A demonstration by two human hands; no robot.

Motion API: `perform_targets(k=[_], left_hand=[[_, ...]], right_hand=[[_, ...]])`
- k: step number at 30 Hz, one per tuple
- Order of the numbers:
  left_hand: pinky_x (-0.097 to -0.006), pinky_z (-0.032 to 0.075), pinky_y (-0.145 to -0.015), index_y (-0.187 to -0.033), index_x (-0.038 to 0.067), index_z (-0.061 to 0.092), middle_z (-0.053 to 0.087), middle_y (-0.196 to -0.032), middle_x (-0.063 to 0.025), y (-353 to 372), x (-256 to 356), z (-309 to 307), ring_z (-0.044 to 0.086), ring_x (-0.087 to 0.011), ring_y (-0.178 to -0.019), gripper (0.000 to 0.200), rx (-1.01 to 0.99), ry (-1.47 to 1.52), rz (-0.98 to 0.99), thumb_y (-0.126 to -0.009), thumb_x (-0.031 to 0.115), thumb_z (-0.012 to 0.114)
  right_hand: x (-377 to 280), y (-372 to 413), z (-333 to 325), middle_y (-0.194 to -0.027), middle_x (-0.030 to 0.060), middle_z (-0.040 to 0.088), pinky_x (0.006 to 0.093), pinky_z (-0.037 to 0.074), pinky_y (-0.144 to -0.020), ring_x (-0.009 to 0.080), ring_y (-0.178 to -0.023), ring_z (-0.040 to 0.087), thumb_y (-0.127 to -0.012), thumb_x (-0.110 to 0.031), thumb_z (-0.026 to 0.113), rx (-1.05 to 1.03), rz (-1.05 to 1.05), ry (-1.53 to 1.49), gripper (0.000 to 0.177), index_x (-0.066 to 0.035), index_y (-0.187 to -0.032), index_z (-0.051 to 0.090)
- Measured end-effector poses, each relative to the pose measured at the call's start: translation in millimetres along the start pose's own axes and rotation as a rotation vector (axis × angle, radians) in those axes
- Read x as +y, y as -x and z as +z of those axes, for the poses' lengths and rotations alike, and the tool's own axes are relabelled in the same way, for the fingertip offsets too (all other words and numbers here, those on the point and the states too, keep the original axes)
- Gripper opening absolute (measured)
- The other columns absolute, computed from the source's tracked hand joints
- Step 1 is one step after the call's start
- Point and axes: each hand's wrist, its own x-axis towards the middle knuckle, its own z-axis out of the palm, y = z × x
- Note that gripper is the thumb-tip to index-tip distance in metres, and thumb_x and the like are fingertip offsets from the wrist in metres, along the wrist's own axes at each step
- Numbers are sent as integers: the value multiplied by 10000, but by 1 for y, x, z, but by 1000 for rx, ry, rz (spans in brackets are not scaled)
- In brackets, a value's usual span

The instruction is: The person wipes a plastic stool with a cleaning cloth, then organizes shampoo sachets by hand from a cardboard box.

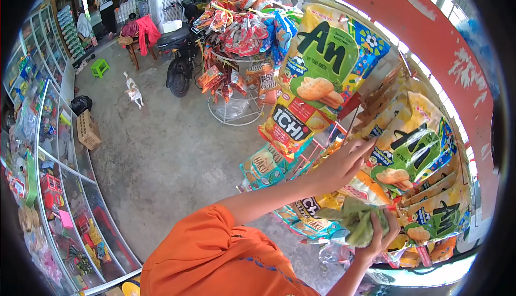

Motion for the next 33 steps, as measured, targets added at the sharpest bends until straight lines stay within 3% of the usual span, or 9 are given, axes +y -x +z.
perform_targets(k=[4, 11, 16, 18, 22, 25, 27, 29, 33], left_hand=[[-426, 430, -1078, -1561, 53, 350, 492, -1404, -185, 13, 12, 8, 505, -350, -1292, 635, 62, -177, 48, -976, 66, 596], [-423, 447, -1056, -1500, 42, 438, 504, -1423, -164, 64, 28, -5, 536, -342, -1271, 557, 18, -349, 15, -973, 70, 615], [-415, 435, -1069, -1538, 78, 399, 479, -1475, -135, 166, 48, -30, 518, -277, -1317, 587, -150, -134, -463, -1012, 207, 626], [-428, 388, -1124, -1597, 109, 292, 425, -1525, -129, 204, 51, -42, 453, -241, -1377, 691, -138, 220, -705, -1038, 391, 583], [-413, 339, -1166, -1628, 126, 200, 365, -1560, -112, 262, 65, -89, 391, -224, -1410, 782, -71, 633, -920, -1036, 506, 540], [-372, 388, -1127, -1604, 122, 282, 424, -1521, -82, 302, 74, -166, 450, -186, -1348, 769, 79, 839, -1032, -1011, 493, 601], [-329, 443, -1065, -1553, 117, 389, 539, -1405, -53, 326, 94, -234, 521, -138, -1252, 703, 309, 717, -1286, -998, 473, 632], [-293, 501, -978, -1455, 65, 512, 618, -1305, -32, 374, 88, -302, 602, -110, -1135, 622, 502, 646, -1127, -978, 428, 680], [-312, 532, -940, -1380, 52, 569, 649, -1246, -43, 456, 115, -414, 643, -134, -1105, 567, 849, 678, -1191, -941, 372, 731]], right_hand=[[-18, 40, -12, -1192, 186, 593, 495, 517, -892, 376, -1075, 603, -826, -301, 787, 121, 175, -66, 377, -89, -1118, 677], [-51, 100, -15, -1157, 178, 578, 466, 529, -840, 366, -1044, 604, -827, -401, 785, 133, 485, -274, 405, -89, -1068, 688], [-87, 106, 9, -1225, 193, 553, 479, 464, -969, 368, -1124, 576, -769, -205, 734, -192, 512, -726, 536, -49, -1268, 615], [-118, 95, 25, -1228, 193, 549, 491, 439, -992, 377, -1143, 555, -757, -201, 741, -216, 540, -754, 582, -43, -1296, 591], [-201, 64, 65, -1269, 206, 513, 497, 382, -1065, 406, -1230, 488, -754, -156, 714, -299, 561, -878, 649, -25, -1361, 528], [-292, 39, 106, -1320, 213, 502, 502, 354, -1088, 412, -1277, 454, -751, -149, 702, -373, 539, -1018, 657, -27, -1373, 528], [-362, 25, 128, -1416, 213, 463, 516, 320, -1106, 412, -1325, 414, -751, -177, 722, -646, 243, -982, 720, -37, -1421, 499], [-435, 11, 156, -1490, 209, 415, 526, 288, -1121, 400, -1371, 373, -741, -231, 767, -749, 142, -981, 808, -46, -1466, 461], [-551, -26, 187, -1512, 217, 378, 534, 282, -1130, 401, -1379, 373, -800, -356, 788, -1017, -41, -1119, 923, -73, -1553, 335]])
